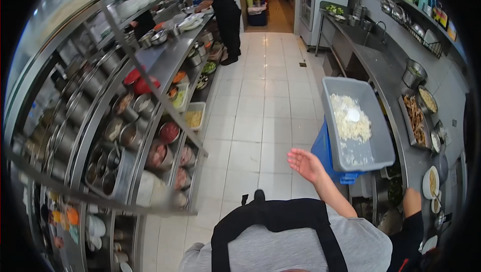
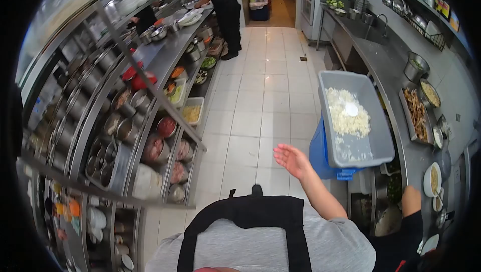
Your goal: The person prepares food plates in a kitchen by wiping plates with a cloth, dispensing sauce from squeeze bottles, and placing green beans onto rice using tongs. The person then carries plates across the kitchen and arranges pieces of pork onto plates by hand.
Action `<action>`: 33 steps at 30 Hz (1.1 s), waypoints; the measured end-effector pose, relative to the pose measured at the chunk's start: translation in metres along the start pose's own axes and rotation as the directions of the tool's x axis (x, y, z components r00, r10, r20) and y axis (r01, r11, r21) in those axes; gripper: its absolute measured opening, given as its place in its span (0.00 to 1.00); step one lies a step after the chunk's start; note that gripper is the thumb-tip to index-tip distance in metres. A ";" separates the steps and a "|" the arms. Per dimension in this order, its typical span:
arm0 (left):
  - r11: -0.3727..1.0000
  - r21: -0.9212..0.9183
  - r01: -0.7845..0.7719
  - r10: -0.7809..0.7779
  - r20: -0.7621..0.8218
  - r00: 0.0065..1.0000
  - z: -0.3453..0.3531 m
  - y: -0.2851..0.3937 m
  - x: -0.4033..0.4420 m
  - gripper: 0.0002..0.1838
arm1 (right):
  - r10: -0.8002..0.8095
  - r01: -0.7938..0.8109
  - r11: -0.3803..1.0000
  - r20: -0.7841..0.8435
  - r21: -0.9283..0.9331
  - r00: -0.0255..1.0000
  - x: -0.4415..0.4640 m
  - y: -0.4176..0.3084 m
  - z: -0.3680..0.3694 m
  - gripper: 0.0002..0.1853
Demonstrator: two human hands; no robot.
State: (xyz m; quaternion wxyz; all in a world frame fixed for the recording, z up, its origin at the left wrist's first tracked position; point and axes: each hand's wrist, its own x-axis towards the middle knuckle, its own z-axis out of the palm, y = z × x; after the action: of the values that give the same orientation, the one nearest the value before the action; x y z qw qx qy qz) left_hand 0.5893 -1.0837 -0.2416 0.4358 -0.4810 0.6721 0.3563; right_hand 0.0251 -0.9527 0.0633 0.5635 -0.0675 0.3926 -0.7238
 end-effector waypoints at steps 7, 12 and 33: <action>0.938 0.176 -0.298 0.346 -0.420 0.839 -0.278 0.180 0.119 0.28 | 0.052 -0.052 0.999 -0.142 0.005 0.989 0.114 -0.045 -0.010 0.13; 0.695 0.113 -0.710 0.563 -0.700 0.440 -0.507 0.388 0.098 0.26 | 0.027 -0.033 0.986 -0.039 -0.163 0.999 0.242 -0.087 0.000 0.13; 0.933 -0.359 0.012 -0.081 -0.179 0.981 -0.587 0.340 0.253 0.26 | 0.457 -0.163 0.722 0.287 -0.673 0.842 0.783 -0.292 0.100 0.13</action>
State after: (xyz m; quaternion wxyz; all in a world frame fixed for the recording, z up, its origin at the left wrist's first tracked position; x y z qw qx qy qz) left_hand 0.0816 -1.5993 -0.2418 0.2833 -0.5998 0.6233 0.4141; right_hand -0.4222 -1.6655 0.0500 0.6972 -0.3407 0.4794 -0.4100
